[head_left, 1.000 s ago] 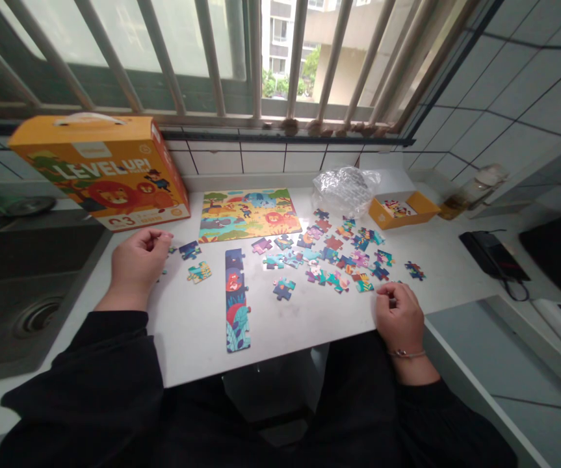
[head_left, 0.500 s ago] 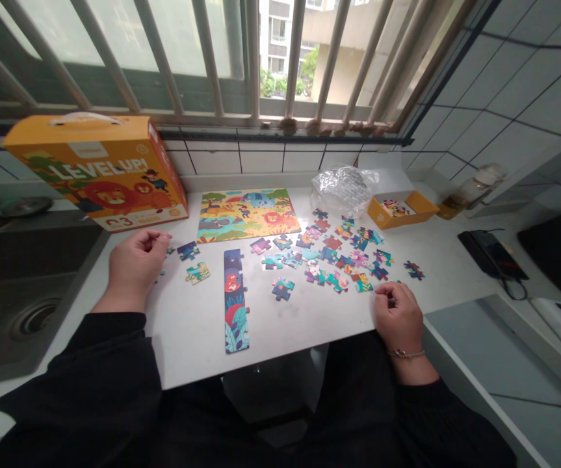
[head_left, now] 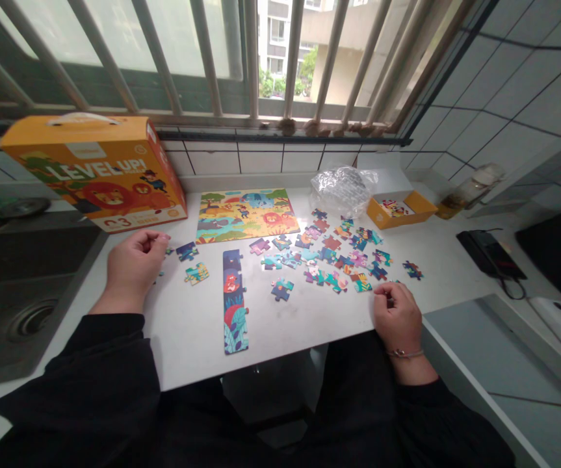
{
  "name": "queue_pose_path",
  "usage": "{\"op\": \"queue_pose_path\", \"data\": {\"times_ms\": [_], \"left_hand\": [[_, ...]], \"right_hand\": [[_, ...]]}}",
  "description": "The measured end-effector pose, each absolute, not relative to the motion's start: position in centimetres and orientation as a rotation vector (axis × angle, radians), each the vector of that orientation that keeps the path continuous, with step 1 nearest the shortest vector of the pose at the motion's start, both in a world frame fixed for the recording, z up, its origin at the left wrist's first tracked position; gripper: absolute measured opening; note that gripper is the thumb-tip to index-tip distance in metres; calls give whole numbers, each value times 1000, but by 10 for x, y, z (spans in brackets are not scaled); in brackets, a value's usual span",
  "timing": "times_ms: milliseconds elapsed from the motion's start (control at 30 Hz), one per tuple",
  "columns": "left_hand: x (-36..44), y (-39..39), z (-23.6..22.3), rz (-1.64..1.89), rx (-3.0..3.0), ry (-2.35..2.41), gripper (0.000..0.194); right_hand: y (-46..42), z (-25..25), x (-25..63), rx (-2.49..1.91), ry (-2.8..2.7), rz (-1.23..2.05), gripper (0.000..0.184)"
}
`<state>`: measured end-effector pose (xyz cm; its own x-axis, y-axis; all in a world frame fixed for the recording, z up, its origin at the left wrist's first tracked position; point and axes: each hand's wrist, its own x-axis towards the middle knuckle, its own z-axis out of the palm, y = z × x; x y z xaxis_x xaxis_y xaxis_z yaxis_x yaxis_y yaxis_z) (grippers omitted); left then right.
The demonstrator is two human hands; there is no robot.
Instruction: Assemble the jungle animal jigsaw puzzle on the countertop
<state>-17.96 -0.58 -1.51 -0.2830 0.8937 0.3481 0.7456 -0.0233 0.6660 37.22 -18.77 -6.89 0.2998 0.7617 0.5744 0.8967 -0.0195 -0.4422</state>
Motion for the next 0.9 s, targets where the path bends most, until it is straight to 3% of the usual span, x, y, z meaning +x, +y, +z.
{"op": "queue_pose_path", "data": {"times_ms": [333,633,900], "left_hand": [[-174,-9,-8,1186,1750,2083,38],[-176,-10,-8,1197,1723,2097,37],[-172,-10,-10,1176,1721,2114,39]], "right_hand": [[-139,-38,413,-1849,-1736,-205,17],[-14,-9,471,-2120,-2102,112,47],[-10,-19,481,-1882,-2039,174,41]]}}
